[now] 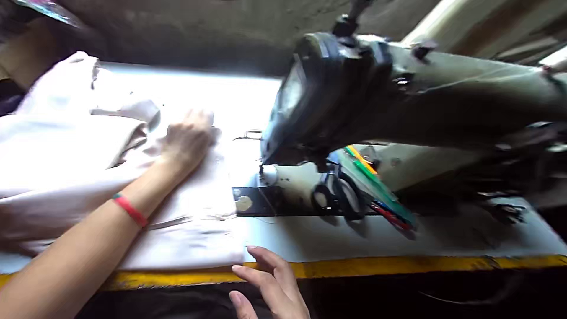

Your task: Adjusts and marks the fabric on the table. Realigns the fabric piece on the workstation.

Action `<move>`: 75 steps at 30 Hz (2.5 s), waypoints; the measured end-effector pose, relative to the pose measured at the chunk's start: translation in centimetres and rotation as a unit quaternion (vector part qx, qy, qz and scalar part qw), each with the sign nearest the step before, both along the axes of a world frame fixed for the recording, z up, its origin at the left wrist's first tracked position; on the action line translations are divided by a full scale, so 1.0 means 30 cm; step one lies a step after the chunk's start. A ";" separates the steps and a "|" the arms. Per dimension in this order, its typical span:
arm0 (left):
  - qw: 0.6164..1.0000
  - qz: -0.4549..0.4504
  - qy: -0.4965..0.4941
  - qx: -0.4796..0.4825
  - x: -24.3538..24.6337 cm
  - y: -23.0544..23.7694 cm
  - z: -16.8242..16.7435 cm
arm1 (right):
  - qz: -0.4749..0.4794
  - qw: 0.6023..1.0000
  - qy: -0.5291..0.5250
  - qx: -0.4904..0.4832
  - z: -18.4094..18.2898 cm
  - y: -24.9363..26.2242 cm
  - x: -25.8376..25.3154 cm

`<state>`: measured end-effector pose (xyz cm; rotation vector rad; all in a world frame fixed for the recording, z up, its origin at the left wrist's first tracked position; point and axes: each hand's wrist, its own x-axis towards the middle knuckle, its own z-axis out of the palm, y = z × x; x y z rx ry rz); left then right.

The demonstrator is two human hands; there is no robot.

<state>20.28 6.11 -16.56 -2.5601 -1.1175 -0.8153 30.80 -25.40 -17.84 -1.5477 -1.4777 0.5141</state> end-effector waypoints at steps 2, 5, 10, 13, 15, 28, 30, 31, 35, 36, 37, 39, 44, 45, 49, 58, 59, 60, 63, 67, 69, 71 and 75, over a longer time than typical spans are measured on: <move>0.998 -0.029 -0.014 -0.046 -0.014 -0.021 0.060 | -0.052 0.998 -0.022 0.015 0.010 -0.003 0.076; 0.991 -0.078 0.002 -0.106 -0.078 -0.138 0.149 | -0.141 0.984 -0.097 0.051 0.019 0.029 0.267; 0.981 -0.107 0.055 -0.149 -0.206 -0.416 -0.051 | -0.251 0.933 -0.259 -0.009 0.147 0.171 0.598; 0.985 -0.076 0.066 -0.139 -0.250 -0.472 -0.147 | -0.256 0.900 -0.340 -0.093 0.172 0.377 0.728; 0.986 -0.065 0.071 -0.134 -0.256 -0.482 -0.144 | -0.268 0.864 -0.413 -0.107 0.144 0.498 0.788; 0.971 -0.094 -0.100 -0.195 -0.313 -0.508 -0.060 | -0.230 0.858 -0.458 -0.035 0.153 0.597 0.781; 0.976 -0.096 -0.059 -0.187 -0.309 -0.536 -0.044 | -0.231 0.838 -0.495 -0.008 0.146 0.574 0.744; 0.979 -0.091 -0.023 -0.182 -0.304 -0.548 -0.046 | -0.220 0.833 -0.508 -0.004 0.144 0.558 0.728; 0.978 -0.068 0.051 -0.191 -0.309 -0.566 -0.084 | -0.183 0.805 -0.564 -0.027 0.156 0.492 0.672; 0.979 -0.071 0.030 -0.190 -0.313 -0.569 -0.088 | -0.167 0.801 -0.575 -0.012 0.151 0.476 0.679; 0.979 -0.075 0.001 -0.187 -0.318 -0.576 -0.085 | -0.147 0.800 -0.581 0.006 0.146 0.458 0.688; 0.977 -0.080 -0.057 -0.188 -0.329 -0.601 -0.074 | -0.110 0.808 -0.578 0.024 0.154 0.414 0.695; 0.982 -0.043 -0.044 -0.178 -0.344 -0.672 -0.109 | -0.047 0.951 -0.304 -0.028 0.203 0.182 0.628; 0.982 -0.036 -0.036 -0.183 -0.343 -0.677 -0.116 | 0.004 0.979 -0.198 -0.039 0.195 0.138 0.611; 0.987 -0.017 -0.090 -0.136 -0.318 -0.727 -0.108 | 0.285 0.927 0.224 -0.097 0.174 0.124 0.451; 0.983 0.095 -0.052 -0.148 -0.219 -0.976 -0.224 | 0.404 0.866 0.285 -0.072 0.096 0.380 0.140; 0.983 0.102 -0.045 -0.148 -0.215 -0.983 -0.226 | 0.407 0.874 0.259 -0.062 0.083 0.403 0.115; 0.982 0.110 -0.039 -0.150 -0.210 -0.991 -0.227 | 0.408 0.880 0.237 -0.055 0.068 0.422 0.095; 0.978 0.128 -0.025 -0.165 -0.197 -1.015 -0.225 | 0.398 0.896 0.187 -0.061 0.031 0.461 0.080; 0.972 0.139 -0.028 -0.187 -0.187 -1.029 -0.221 | 0.379 0.892 0.231 -0.080 0.026 0.454 0.100; 0.971 0.137 -0.034 -0.196 -0.184 -1.028 -0.216 | 0.369 0.901 0.220 -0.057 0.023 0.428 0.105; 0.970 0.137 -0.039 -0.197 -0.183 -1.028 -0.215 | 0.376 0.906 0.190 -0.036 0.017 0.406 0.102; 0.968 0.136 -0.036 -0.208 -0.185 -1.035 -0.204 | 0.377 0.915 0.140 -0.015 0.001 0.399 0.087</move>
